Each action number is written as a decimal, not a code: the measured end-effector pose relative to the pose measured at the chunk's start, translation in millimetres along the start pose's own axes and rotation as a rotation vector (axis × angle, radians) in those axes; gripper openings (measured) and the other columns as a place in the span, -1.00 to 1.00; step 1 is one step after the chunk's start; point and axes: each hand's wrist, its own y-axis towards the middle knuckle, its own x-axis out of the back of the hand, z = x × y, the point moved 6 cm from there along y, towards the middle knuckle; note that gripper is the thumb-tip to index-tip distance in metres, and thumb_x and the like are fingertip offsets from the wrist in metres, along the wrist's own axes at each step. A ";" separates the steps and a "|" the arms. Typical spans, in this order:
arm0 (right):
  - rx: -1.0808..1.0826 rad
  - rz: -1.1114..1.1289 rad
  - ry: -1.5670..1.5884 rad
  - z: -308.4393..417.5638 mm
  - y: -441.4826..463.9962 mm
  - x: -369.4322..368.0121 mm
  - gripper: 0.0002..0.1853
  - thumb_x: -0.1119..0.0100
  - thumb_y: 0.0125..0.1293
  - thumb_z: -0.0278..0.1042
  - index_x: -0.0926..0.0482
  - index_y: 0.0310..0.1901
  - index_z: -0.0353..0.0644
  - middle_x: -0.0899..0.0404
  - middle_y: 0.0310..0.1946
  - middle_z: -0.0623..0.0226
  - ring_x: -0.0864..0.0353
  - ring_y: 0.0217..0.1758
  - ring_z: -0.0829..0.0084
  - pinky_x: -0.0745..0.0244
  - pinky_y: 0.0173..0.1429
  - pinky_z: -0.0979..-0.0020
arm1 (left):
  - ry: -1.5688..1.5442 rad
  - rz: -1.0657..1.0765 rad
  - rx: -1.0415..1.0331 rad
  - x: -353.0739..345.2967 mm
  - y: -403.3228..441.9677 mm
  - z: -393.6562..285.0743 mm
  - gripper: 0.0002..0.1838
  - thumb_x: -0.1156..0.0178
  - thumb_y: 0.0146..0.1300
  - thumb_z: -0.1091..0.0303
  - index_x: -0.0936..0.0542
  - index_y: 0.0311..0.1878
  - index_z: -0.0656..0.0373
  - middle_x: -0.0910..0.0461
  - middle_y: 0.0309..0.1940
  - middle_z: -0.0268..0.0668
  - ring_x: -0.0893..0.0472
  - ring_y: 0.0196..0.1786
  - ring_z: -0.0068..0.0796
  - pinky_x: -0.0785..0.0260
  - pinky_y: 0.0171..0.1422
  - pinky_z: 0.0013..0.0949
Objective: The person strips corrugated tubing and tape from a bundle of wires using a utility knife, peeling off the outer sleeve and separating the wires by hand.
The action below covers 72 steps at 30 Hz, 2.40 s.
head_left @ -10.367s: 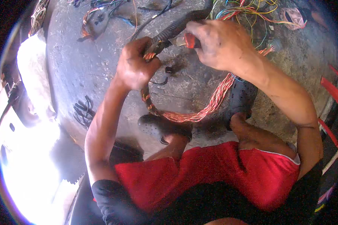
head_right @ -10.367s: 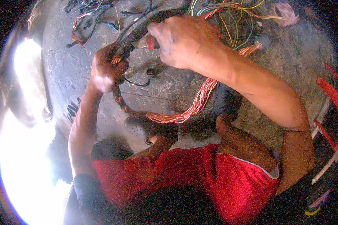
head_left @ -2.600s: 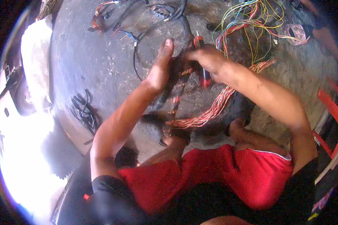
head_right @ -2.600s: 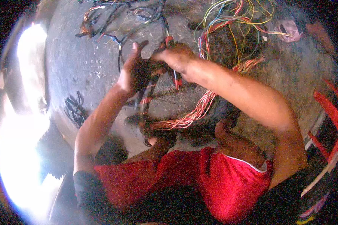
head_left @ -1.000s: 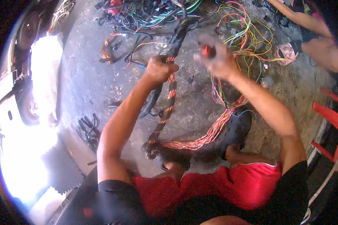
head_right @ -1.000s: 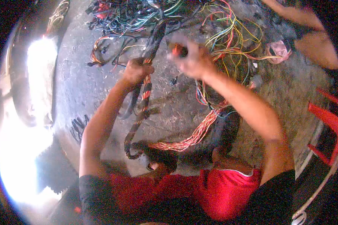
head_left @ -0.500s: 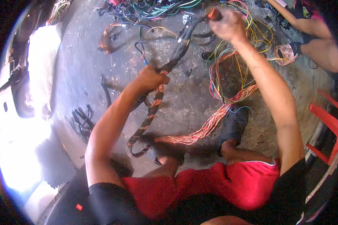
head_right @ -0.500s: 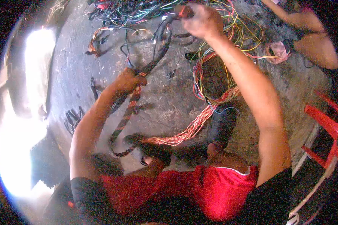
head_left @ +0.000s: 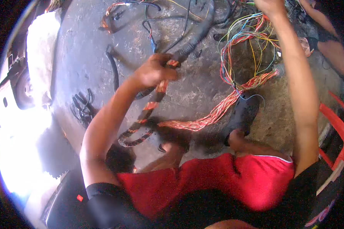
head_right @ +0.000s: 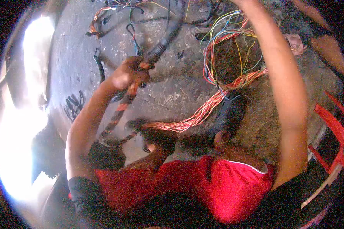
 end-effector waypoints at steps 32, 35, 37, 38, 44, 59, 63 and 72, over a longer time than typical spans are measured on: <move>0.530 0.564 -0.310 82.5 -142.3 -57.7 -0.81 -0.01 0.17 -0.23 -0.59 -0.37 -0.10 -0.62 -0.48 0.15 -0.66 -0.34 0.13 -0.50 -0.23 0.06 | 0.430 -0.110 0.094 -7.1 12.4 -40.4 -0.70 -0.23 -0.04 0.22 -0.53 -0.38 0.30 -0.50 -0.53 -0.14 -0.46 -0.47 -0.34 -0.34 -0.29 -0.24; 0.449 0.632 -0.333 74.7 -138.1 -67.4 -0.80 -0.03 0.16 -0.21 -0.60 -0.43 -0.10 -0.62 -0.49 0.17 -0.65 -0.36 0.13 -0.50 -0.25 0.06 | 1.083 -0.062 -0.376 -19.6 21.5 -49.4 -0.65 -0.26 -0.06 0.17 -0.55 -0.36 0.31 -0.56 -0.53 -0.09 -0.55 -0.45 -0.26 -0.39 -0.29 -0.21; 0.450 0.631 -0.331 72.2 -138.2 -73.8 -0.79 -0.04 0.15 -0.21 -0.61 -0.44 -0.10 -0.62 -0.48 0.17 -0.65 -0.37 0.12 -0.51 -0.26 0.06 | 0.635 -0.159 0.108 -3.7 23.7 -44.9 -0.65 -0.28 -0.08 0.17 -0.58 -0.34 0.28 -0.60 -0.48 -0.05 -0.61 -0.41 -0.21 -0.44 -0.24 -0.20; 0.447 0.629 -0.329 70.6 -137.6 -77.1 -0.79 -0.04 0.14 -0.20 -0.62 -0.44 -0.10 -0.62 -0.48 0.17 -0.65 -0.38 0.12 -0.51 -0.26 0.05 | 0.635 -0.158 0.108 -5.5 27.4 -42.7 -0.65 -0.28 -0.08 0.17 -0.58 -0.34 0.28 -0.60 -0.48 -0.05 -0.61 -0.41 -0.21 -0.44 -0.24 -0.20; 0.305 0.753 -0.408 40.5 -118.4 -112.3 -0.80 -0.04 0.16 -0.21 -0.64 -0.31 -0.04 -0.63 -0.41 0.07 -0.66 -0.29 0.08 -0.52 -0.18 0.09 | 0.810 -0.274 0.073 17.1 80.8 24.4 -0.66 -0.27 -0.06 0.14 -0.58 -0.36 0.26 -0.59 -0.51 -0.04 -0.62 -0.43 -0.16 -0.47 -0.27 -0.19; 0.253 0.781 -0.328 47.1 -124.9 -57.3 -0.76 -0.10 -0.04 -0.42 -0.58 -0.26 0.02 -0.62 -0.40 0.14 -0.64 -0.29 0.09 -0.53 -0.20 0.10 | 0.619 -0.211 -0.105 16.1 6.8 -20.4 -0.95 -0.14 -0.08 0.39 -0.51 -0.49 0.07 -0.48 -0.49 -0.07 -0.54 -0.32 0.00 -0.38 -0.27 -0.11; 0.345 0.744 -0.253 77.6 -127.8 -61.7 -0.80 -0.09 -0.03 -0.45 -0.59 -0.31 0.00 -0.61 -0.49 0.14 -0.64 -0.37 0.09 -0.54 -0.25 0.10 | 0.463 -0.149 -0.002 6.0 3.8 -24.8 -0.96 -0.15 -0.08 0.37 -0.53 -0.50 0.05 -0.48 -0.49 -0.05 -0.54 -0.31 0.00 -0.38 -0.27 -0.10; 0.395 0.686 -0.247 83.8 -137.8 -68.2 -0.85 -0.08 -0.01 -0.43 -0.60 -0.37 -0.03 -0.59 -0.54 0.12 -0.64 -0.40 0.08 -0.53 -0.28 0.08 | 0.481 -0.208 -0.041 0.5 5.4 -36.6 -0.71 -0.18 -0.02 0.23 -0.51 -0.38 0.31 -0.51 -0.50 -0.13 -0.50 -0.44 -0.33 -0.36 -0.23 -0.26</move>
